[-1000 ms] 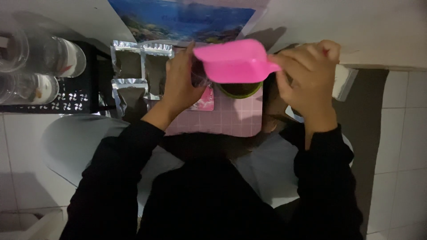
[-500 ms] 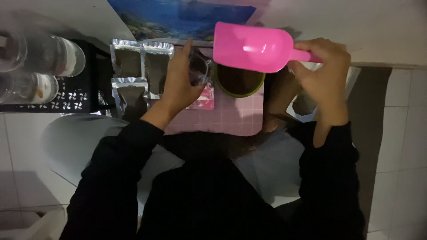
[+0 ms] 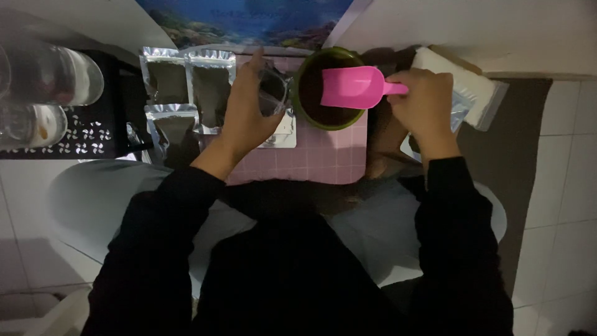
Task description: Filling small silver pouches with dark powder using a pink plastic scoop
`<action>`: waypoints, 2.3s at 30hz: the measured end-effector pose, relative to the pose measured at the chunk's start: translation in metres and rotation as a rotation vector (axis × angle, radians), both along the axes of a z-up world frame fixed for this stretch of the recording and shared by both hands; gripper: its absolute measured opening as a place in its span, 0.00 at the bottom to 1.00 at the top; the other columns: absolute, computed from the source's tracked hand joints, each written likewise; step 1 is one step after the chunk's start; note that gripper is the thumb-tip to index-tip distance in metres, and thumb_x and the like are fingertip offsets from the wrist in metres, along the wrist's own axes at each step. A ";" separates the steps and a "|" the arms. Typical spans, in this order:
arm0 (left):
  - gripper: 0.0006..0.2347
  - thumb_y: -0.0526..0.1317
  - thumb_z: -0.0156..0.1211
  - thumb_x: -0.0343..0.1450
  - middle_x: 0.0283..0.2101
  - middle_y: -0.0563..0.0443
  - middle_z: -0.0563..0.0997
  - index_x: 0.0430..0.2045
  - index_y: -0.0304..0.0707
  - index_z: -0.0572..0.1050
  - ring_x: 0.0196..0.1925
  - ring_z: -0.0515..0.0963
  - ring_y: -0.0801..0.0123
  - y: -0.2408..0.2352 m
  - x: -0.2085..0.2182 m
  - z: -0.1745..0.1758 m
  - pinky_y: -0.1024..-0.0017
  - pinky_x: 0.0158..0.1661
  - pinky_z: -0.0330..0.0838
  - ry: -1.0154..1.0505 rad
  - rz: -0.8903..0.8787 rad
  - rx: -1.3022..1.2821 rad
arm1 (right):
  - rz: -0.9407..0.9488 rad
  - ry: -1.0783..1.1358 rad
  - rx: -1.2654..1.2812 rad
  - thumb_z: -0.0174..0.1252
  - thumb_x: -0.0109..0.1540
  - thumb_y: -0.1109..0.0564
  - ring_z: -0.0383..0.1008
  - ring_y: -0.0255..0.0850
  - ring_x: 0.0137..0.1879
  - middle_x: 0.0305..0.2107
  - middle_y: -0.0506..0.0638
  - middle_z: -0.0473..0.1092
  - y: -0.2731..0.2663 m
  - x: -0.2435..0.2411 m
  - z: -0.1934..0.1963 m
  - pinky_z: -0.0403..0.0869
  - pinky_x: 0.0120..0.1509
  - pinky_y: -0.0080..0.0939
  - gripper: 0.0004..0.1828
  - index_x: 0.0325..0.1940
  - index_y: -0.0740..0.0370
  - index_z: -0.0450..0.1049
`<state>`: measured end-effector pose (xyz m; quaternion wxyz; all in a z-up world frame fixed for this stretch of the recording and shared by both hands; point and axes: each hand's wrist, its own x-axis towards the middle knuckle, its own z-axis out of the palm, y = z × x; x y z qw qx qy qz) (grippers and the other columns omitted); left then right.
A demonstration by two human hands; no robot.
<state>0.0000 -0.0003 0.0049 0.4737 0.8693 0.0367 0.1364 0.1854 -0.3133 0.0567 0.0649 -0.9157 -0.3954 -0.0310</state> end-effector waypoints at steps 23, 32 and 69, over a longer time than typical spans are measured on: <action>0.43 0.33 0.73 0.69 0.75 0.33 0.58 0.74 0.33 0.45 0.78 0.55 0.36 0.005 0.004 0.003 0.42 0.73 0.53 0.056 0.007 -0.038 | -0.457 0.626 0.266 0.74 0.49 0.64 0.74 0.36 0.52 0.45 0.46 0.78 -0.031 0.003 0.014 0.70 0.57 0.35 0.22 0.47 0.57 0.82; 0.41 0.36 0.72 0.70 0.74 0.32 0.59 0.73 0.32 0.46 0.76 0.56 0.35 0.001 0.006 0.015 0.41 0.69 0.60 0.127 0.014 -0.071 | -0.409 0.690 0.541 0.72 0.54 0.68 0.76 0.33 0.49 0.42 0.45 0.78 -0.049 -0.003 0.019 0.77 0.54 0.33 0.19 0.47 0.57 0.80; 0.41 0.42 0.72 0.67 0.63 0.36 0.70 0.72 0.33 0.51 0.65 0.70 0.40 0.001 0.002 -0.012 0.45 0.57 0.64 -0.115 0.038 0.140 | 0.335 -0.259 0.346 0.59 0.67 0.66 0.75 0.47 0.47 0.38 0.46 0.80 0.056 -0.051 0.108 0.56 0.60 0.49 0.11 0.43 0.54 0.85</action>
